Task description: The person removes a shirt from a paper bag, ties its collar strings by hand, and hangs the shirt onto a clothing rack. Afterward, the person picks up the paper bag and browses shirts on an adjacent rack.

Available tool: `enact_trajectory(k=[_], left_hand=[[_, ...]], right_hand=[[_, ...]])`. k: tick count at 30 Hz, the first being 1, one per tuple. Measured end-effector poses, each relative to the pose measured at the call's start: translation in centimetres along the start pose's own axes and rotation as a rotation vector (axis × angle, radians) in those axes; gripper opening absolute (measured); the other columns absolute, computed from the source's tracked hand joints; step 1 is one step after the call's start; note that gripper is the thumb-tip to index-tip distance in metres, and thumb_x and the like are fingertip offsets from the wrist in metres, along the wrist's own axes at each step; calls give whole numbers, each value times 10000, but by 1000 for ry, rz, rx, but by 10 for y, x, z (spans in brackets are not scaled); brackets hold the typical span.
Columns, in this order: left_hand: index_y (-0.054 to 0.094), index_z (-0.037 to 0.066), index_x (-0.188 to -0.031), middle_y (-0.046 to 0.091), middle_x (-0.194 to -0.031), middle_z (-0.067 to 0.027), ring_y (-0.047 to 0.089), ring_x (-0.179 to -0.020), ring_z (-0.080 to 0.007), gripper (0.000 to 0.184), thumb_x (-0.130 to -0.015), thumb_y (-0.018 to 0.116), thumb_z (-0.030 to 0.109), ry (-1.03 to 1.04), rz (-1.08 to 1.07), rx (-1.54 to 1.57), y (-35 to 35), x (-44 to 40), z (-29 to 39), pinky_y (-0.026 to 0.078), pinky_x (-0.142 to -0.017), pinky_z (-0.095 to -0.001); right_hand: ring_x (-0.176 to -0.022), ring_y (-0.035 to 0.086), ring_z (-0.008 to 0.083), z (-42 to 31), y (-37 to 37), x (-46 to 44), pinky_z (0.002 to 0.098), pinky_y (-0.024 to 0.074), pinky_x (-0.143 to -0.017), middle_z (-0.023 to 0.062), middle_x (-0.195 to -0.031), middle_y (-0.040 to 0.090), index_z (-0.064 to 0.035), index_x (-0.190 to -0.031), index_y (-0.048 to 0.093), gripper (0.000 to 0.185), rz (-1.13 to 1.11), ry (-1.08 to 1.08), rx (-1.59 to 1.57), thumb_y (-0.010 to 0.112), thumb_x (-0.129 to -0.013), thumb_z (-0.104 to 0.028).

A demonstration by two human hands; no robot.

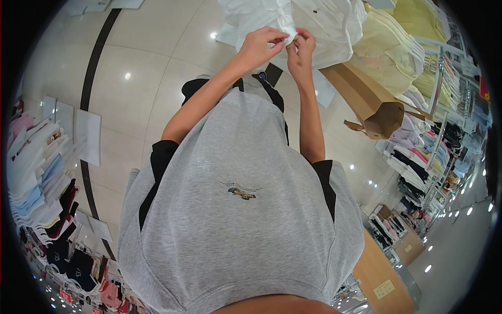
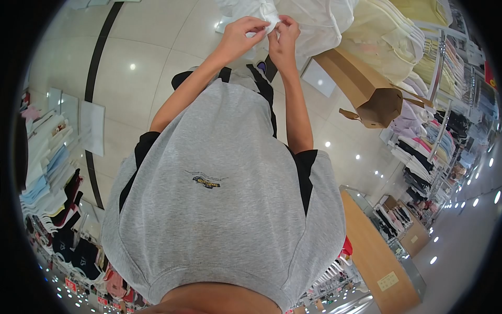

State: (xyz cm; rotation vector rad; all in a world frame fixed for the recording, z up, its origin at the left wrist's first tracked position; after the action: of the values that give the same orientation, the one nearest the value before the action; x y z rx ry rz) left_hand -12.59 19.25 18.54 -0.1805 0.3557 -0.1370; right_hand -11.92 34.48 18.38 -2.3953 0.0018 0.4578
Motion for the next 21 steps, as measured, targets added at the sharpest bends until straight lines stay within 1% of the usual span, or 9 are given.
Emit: enact_trajectory(k=[2, 5, 8, 11, 14, 21], left_hand=[[717, 80, -1080, 680, -1026, -82, 673, -862, -202, 231, -852, 686, 98, 73, 12, -68, -1, 0, 3, 542, -744, -291], [714, 93, -1091, 679, -1018, -81, 659, -851, -213, 232, -863, 672, 97, 167, 19, -131, 2, 1, 3, 528, -735, -301], [710, 92, -1098, 682, -1010, -85, 659, -841, -217, 233, -869, 664, 83, 187, 21, -138, 0, 0, 5, 529, -733, -299], [707, 89, -1102, 683, -1012, -82, 660, -837, -210, 239, -867, 665, 70, 112, -2, -39, 1, -2, -1, 527, -733, -299], [708, 79, -1094, 693, -991, -80, 662, -827, -200, 238, -858, 680, 73, 40, -25, 42, 0, -3, -5, 524, -731, -294], [728, 59, -1045, 722, -919, -79, 668, -813, -170, 194, -857, 685, 80, -47, -76, 52, -4, -7, -11, 516, -725, -274]], right_hand=[[-1169, 434, 237, 0, 1, -1, 307, 436, -925, 136, -1333, 384, -10, -1096, 605, 166, -9, 33, -41, 582, -938, -56], [-1157, 446, 197, 7, 4, -1, 294, 431, -931, 109, -1331, 377, -14, -1109, 614, 173, 3, 95, -218, 572, -954, -79], [-1168, 441, 180, 7, 4, -1, 294, 426, -938, 89, -1329, 377, -21, -1122, 625, 189, -19, 121, -275, 563, -966, -107], [-1179, 436, 175, 12, 4, -1, 296, 422, -944, 76, -1336, 372, -29, -1127, 633, 196, -32, 125, -304, 559, -970, -122], [-1176, 390, 254, 8, 3, -2, 309, 424, -924, 132, -1331, 392, -10, -1116, 610, 220, -40, 110, -308, 596, -955, -160], [-1182, 386, 265, 6, 2, 0, 334, 371, -976, 133, -1328, 413, -9, -1099, 620, 207, -47, 112, -300, 596, -943, -143]])
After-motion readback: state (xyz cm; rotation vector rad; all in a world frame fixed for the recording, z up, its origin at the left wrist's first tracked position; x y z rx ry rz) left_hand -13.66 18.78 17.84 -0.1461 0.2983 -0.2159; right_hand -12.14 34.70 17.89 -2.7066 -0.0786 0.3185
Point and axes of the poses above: each hand's wrist, its own x-axis away from the middle knuckle, its own y-axis out of the palm, z = x × y, the point moved 5 cm from there along -x, towards the middle knuckle
